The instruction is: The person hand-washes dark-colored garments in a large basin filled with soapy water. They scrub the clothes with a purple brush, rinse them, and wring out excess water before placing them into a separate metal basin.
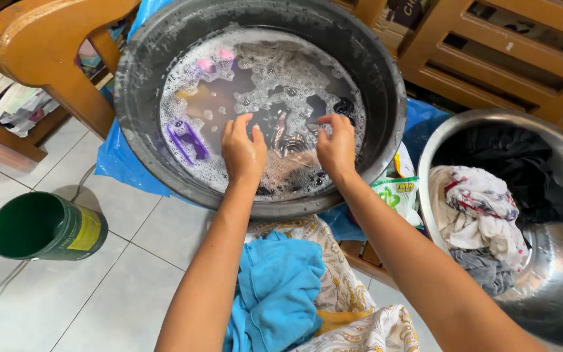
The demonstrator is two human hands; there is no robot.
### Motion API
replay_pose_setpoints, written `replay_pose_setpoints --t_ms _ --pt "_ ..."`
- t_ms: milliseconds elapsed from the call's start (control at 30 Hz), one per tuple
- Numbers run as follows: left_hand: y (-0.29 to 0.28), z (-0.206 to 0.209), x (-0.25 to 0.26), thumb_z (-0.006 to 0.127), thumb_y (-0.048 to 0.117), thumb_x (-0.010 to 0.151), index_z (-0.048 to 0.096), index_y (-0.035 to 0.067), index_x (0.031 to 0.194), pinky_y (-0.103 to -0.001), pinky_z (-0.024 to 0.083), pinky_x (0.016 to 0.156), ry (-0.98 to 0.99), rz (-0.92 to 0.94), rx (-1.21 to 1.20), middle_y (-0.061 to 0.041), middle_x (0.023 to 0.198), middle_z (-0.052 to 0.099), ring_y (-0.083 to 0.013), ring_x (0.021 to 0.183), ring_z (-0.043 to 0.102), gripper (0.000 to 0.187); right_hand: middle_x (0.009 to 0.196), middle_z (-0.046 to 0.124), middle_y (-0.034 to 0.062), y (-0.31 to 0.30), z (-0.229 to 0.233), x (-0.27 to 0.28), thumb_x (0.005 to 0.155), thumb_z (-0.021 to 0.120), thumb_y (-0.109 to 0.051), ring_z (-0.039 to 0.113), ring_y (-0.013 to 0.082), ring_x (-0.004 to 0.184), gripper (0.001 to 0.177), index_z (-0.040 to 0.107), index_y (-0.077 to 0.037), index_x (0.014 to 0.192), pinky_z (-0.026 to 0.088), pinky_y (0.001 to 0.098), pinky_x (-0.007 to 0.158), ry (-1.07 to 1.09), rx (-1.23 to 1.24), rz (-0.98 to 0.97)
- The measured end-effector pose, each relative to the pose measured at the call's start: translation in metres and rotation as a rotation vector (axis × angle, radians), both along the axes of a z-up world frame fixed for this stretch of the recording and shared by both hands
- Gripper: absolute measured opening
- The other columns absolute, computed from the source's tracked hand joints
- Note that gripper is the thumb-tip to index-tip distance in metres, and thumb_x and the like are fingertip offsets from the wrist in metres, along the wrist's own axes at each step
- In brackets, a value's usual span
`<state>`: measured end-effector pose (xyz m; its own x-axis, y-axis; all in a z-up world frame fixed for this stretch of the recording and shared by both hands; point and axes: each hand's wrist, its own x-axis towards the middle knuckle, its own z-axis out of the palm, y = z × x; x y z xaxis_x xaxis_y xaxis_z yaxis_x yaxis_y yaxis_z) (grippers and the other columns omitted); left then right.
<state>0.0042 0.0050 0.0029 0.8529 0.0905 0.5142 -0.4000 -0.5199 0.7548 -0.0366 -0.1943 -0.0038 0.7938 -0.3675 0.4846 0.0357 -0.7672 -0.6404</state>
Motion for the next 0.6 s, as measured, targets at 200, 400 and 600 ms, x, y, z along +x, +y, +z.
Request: replay_pose_setpoints --t_ms 200,400,600 --pt "-0.007 0.012 0.007 0.075 0.018 0.086 0.071 0.01 0.112 -0.045 0.05 0.097 0.236 -0.075 0.301 -0.014 0.113 0.068 -0.0341 0.111 0.06 0.027 0.12 0.064 0.0167 -0.008 -0.004 0.004 0.089 0.061 -0.005 0.057 0.0362 0.117 0.018 0.069 -0.008 0.106 0.044 0.0425 0.101 0.086 0.101 -0.072" --pt "-0.041 0.022 0.016 0.089 0.039 0.074 0.058 0.03 0.137 -0.062 0.035 0.112 0.662 -0.516 0.86 -0.011 0.143 0.051 -0.0346 0.137 0.041 0.071 0.12 0.063 0.0174 -0.014 -0.011 0.017 0.086 0.057 -0.001 0.056 0.0371 0.117 0.022 0.067 -0.006 0.105 0.044 0.0431 0.102 0.045 0.031 -0.056" --pt "-0.064 -0.009 0.029 0.098 0.039 0.07 0.039 0.039 0.151 -0.072 0.029 0.109 0.878 -0.675 1.154 -0.011 0.162 0.021 -0.0465 0.148 0.019 0.1 0.117 0.064 0.0171 -0.025 -0.019 0.029 0.084 0.055 0.002 0.057 0.037 0.116 0.024 0.07 -0.007 0.101 0.044 0.0429 0.101 0.034 0.049 -0.091"
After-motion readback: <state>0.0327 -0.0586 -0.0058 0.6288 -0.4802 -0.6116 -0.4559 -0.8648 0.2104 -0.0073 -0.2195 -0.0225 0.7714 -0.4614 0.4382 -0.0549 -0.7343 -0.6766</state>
